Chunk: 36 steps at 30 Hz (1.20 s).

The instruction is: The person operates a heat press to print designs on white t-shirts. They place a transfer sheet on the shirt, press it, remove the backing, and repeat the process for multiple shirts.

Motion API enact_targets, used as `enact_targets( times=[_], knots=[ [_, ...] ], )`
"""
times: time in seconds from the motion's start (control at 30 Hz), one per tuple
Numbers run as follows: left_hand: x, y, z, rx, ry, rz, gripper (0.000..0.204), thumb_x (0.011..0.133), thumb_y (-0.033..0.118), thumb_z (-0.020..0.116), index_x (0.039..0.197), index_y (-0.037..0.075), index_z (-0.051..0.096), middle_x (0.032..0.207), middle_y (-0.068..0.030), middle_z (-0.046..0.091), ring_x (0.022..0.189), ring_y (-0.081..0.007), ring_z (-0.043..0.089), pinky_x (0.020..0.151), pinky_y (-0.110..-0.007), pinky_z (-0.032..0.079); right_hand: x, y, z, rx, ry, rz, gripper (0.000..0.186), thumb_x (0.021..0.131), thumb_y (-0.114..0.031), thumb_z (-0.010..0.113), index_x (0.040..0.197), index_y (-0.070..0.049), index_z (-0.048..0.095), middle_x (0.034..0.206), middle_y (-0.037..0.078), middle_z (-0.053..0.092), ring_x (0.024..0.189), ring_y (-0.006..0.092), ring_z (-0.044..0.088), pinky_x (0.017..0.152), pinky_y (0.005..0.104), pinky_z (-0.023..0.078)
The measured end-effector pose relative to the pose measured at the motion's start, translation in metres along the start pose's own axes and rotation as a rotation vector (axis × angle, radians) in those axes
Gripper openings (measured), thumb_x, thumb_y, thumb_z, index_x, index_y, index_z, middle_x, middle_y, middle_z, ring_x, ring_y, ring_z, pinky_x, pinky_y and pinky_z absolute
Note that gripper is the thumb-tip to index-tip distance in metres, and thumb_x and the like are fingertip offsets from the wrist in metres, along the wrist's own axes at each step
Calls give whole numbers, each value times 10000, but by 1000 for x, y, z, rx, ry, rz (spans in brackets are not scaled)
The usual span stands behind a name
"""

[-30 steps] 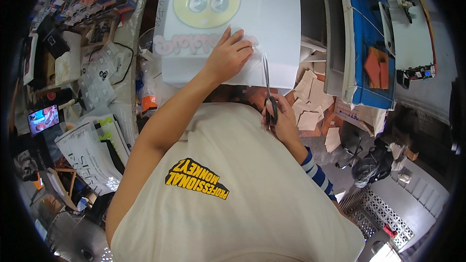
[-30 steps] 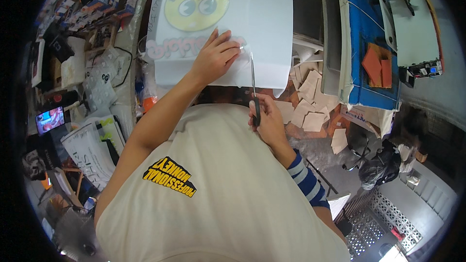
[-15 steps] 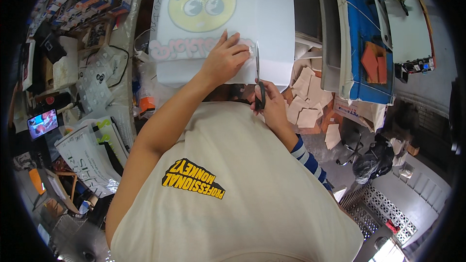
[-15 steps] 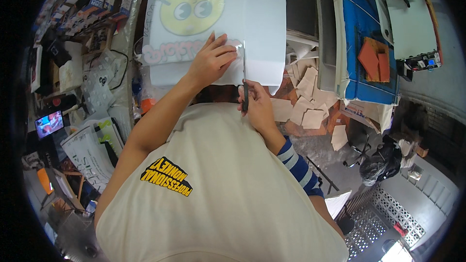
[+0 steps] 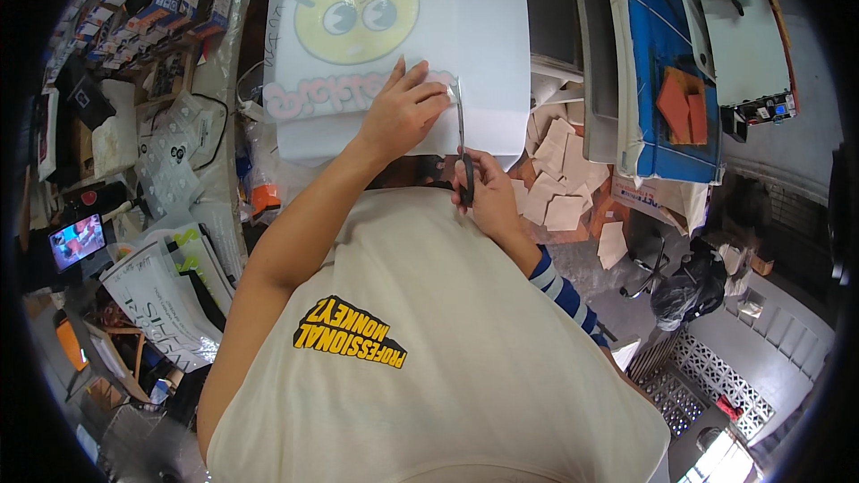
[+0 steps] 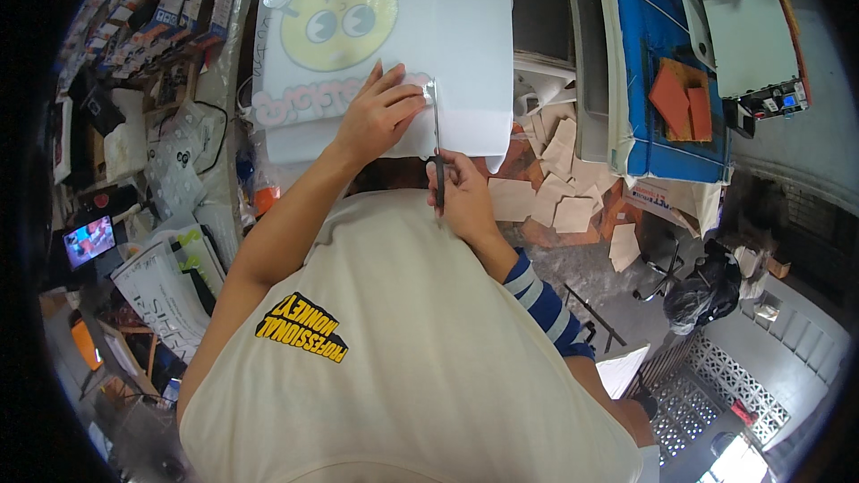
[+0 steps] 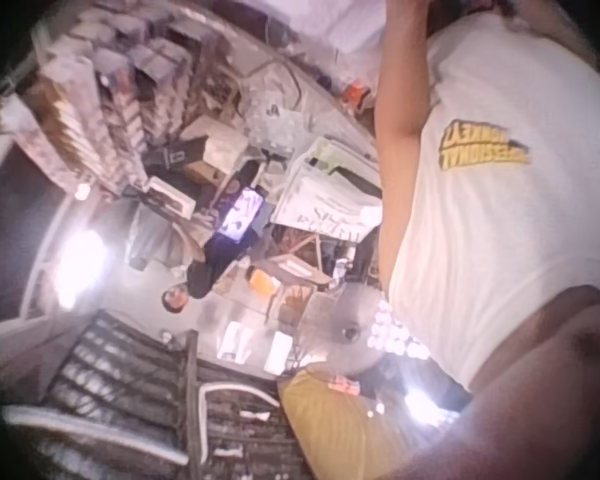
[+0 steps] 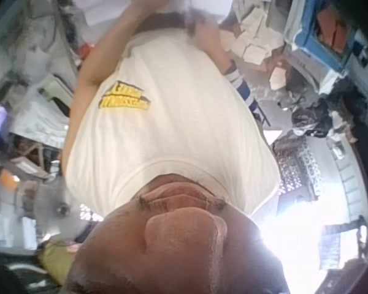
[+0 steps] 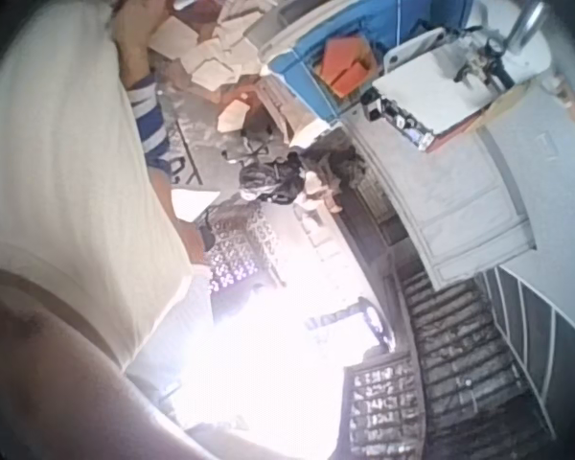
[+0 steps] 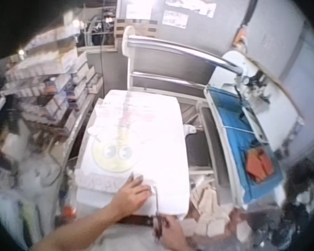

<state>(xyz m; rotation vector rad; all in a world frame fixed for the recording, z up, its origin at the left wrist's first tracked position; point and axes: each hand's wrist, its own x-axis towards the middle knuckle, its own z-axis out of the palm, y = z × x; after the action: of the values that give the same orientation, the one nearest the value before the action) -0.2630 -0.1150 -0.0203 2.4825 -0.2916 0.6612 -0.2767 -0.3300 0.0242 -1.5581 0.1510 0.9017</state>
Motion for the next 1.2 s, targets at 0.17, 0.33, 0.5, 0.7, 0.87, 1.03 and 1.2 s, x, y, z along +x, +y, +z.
enact_targets(
  times=[0.17, 0.33, 0.5, 0.7, 0.87, 1.03, 1.2],
  knots=[
    [2, 4, -1, 20, 23, -3, 164, 839, 107, 695, 1003, 100, 686, 1067, -25, 678, 1204, -344, 573, 1083, -598, 388, -2, -2, 1, -1, -2, 10, 359, 997, -157, 599, 1327, -38, 523, 777, 10, 584, 577, 82, 565, 439, 235, 406],
    [4, 15, -12, -10, 28, 28, 152, 829, 86, 689, 980, 84, 673, 1031, -27, 689, 1161, -300, 610, 1074, -578, 410, 22, -13, 4, 61, 8, -18, 360, 987, -173, 617, 1309, -34, 535, 758, 6, 582, 563, 72, 564, 421, 230, 398],
    [8, 29, -27, -72, 60, -13, 163, 814, 43, 697, 973, 75, 676, 1039, -50, 704, 1089, -295, 663, 1015, -518, 491, 39, -13, 6, 157, 2, -25, 353, 982, -181, 619, 1290, -27, 545, 756, 8, 586, 542, 76, 564, 399, 231, 389],
    [9, 45, -40, -95, 86, -8, 153, 799, 31, 686, 948, 65, 668, 1030, -62, 704, 1038, -298, 681, 940, -496, 546, 58, -35, 7, 17, 27, -95, 261, 1014, -153, 525, 1224, 0, 550, 784, 52, 580, 577, 135, 564, 475, 256, 453],
    [7, 60, -52, -130, 136, 11, 192, 762, 13, 690, 945, 60, 654, 1014, -66, 696, 978, -295, 699, 798, -396, 591, 74, -61, 12, 0, 46, -129, 266, 994, -122, 501, 1206, 16, 583, 879, 75, 645, 668, 129, 603, 533, 260, 489],
    [8, 75, -65, -124, 166, 30, 229, 748, 16, 706, 965, 62, 650, 998, -62, 692, 957, -288, 705, 679, -346, 588, 96, -55, 15, 83, 102, -218, 255, 979, -115, 534, 1185, 17, 605, 951, 82, 672, 763, 134, 645, 650, 241, 524],
    [5, 77, -64, -139, 156, 10, 233, 744, 25, 720, 966, 59, 657, 994, -63, 692, 953, -283, 708, 679, -346, 587, 101, -53, 7, 44, 90, -162, 253, 963, -105, 563, 1179, 17, 612, 972, 86, 678, 800, 135, 652, 698, 243, 525]
  ],
)
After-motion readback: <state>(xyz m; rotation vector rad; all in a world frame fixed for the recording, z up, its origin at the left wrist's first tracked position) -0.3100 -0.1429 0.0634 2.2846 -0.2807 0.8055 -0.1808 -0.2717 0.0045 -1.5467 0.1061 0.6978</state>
